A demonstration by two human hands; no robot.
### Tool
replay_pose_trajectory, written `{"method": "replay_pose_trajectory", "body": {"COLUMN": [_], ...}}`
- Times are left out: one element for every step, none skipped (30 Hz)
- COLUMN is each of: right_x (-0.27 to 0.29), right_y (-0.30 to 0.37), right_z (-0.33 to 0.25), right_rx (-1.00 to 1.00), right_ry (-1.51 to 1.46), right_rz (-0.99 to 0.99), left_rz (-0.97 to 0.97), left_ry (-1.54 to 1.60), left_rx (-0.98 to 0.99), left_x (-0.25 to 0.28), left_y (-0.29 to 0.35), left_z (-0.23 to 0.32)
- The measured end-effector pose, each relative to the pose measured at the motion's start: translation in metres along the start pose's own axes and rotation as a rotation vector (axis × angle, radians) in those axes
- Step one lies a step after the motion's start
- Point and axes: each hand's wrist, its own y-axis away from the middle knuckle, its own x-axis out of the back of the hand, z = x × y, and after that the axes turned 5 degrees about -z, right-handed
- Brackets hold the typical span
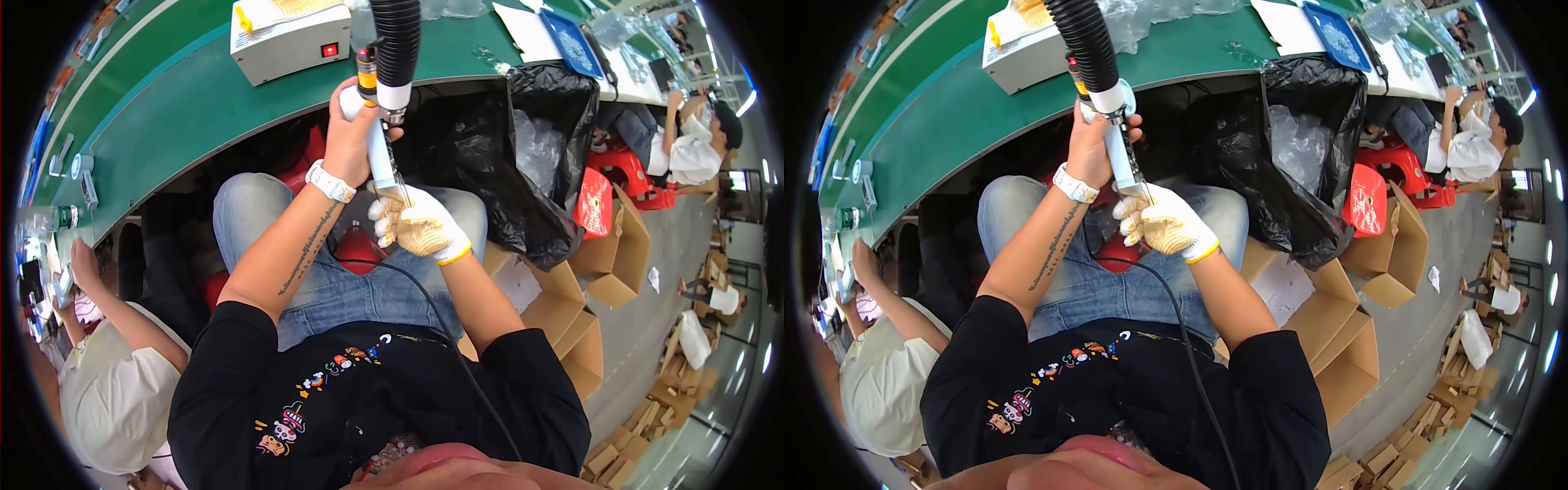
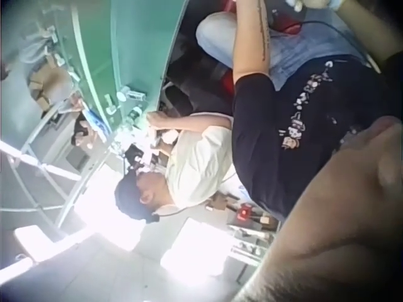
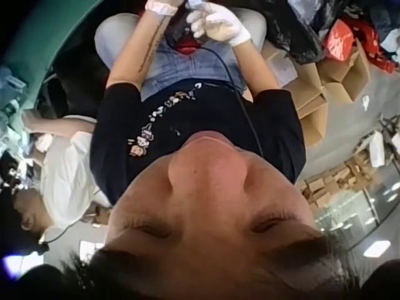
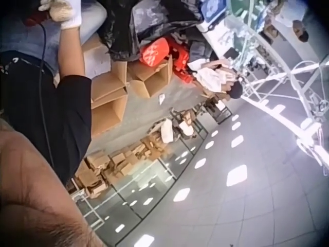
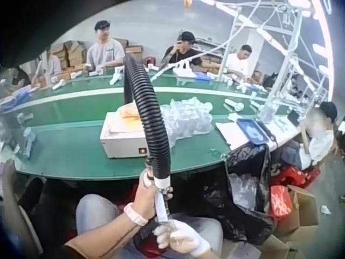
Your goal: Assembling electronic components and placing them into cardboard boxes at a manual assembly station.
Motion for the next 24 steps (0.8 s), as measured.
{"method": "replay_pose_trajectory", "body": {"right_x": [-0.001,-0.002,-0.004,-0.005,-0.006,-0.006,-0.007,-0.008,-0.009,-0.010,-0.013,-0.017,-0.024,-0.040,-0.056,-0.064,-0.058,-0.045,-0.039,-0.033,-0.028,-0.038,-0.048,-0.058], "right_y": [-0.002,-0.005,-0.010,-0.014,-0.018,-0.022,-0.024,-0.026,-0.029,-0.032,-0.034,-0.036,-0.036,-0.036,-0.035,-0.034,-0.032,-0.029,-0.027,-0.025,-0.019,-0.019,-0.018,-0.016], "right_z": [-0.001,-0.002,-0.004,-0.005,-0.007,-0.011,-0.014,-0.016,-0.018,-0.020,-0.021,-0.024,-0.026,-0.028,-0.030,-0.029,-0.028,-0.025,-0.019,-0.017,-0.020,-0.027,-0.035,-0.040], "right_rx": [-0.006,0.029,0.063,0.097,0.087,0.078,0.070,0.063,0.056,0.037,0.018,0.005,0.004,-0.018,-0.036,-0.053,-0.045,-0.065,-0.092,-0.117,-0.111,0.100,0.314,0.530], "right_ry": [-0.002,-0.017,-0.033,-0.050,-0.054,-0.054,-0.054,-0.053,-0.056,-0.085,-0.113,-0.148,-0.154,-0.237,-0.319,-0.400,-0.394,-0.430,-0.471,-0.511,-0.511,0.281,1.069,1.856], "right_rz": [-0.002,-0.024,-0.046,-0.068,-0.074,-0.093,-0.110,-0.126,-0.129,-0.113,-0.097,-0.081,-0.084,-0.083,-0.080,-0.076,-0.079,-0.150,-0.222,-0.293,-0.294,-0.186,-0.054,0.118], "left_rz": [-0.030,-0.056,-0.045,-0.060,-0.075,-0.090,-0.081,-0.084,-0.088,-0.092,-0.085,-0.085,-0.086,-0.084,-0.082,-0.068,-0.066,-0.065,-0.068,-0.084,-0.101,-0.106,-0.099,-0.079], "left_ry": [-0.057,-0.118,-0.122,-0.216,-0.310,-0.405,-0.408,-0.438,-0.468,-0.498,-0.499,-0.458,-0.416,-0.376,-0.380,-0.382,-0.379,-0.374,-0.376,-0.292,-0.207,-0.130,-0.138,-0.273], "left_rx": [-0.002,-0.005,-0.011,-0.028,-0.045,-0.061,-0.062,-0.068,-0.075,-0.082,-0.085,-0.079,-0.073,-0.073,-0.075,-0.116,-0.157,-0.196,-0.195,-0.104,-0.011,0.075,0.072,0.193], "left_x": [-0.002,-0.003,0.002,0.007,0.013,0.017,0.018,0.019,0.019,0.019,0.020,0.019,0.019,0.021,0.023,0.027,0.028,0.029,0.030,0.031,0.031,0.031,0.028,0.022], "left_y": [0.004,0.008,0.009,0.011,0.012,0.014,0.019,0.027,0.035,0.040,0.042,0.040,0.038,0.040,0.043,0.048,0.048,0.048,0.051,0.055,0.059,0.064,0.070,0.076], "left_z": [-0.004,-0.003,-0.001,0.000,0.001,0.002,0.001,0.000,0.000,0.000,0.002,0.006,0.010,0.014,0.017,0.021,0.022,0.024,0.029,0.036,0.043,0.053,0.064,0.076]}}
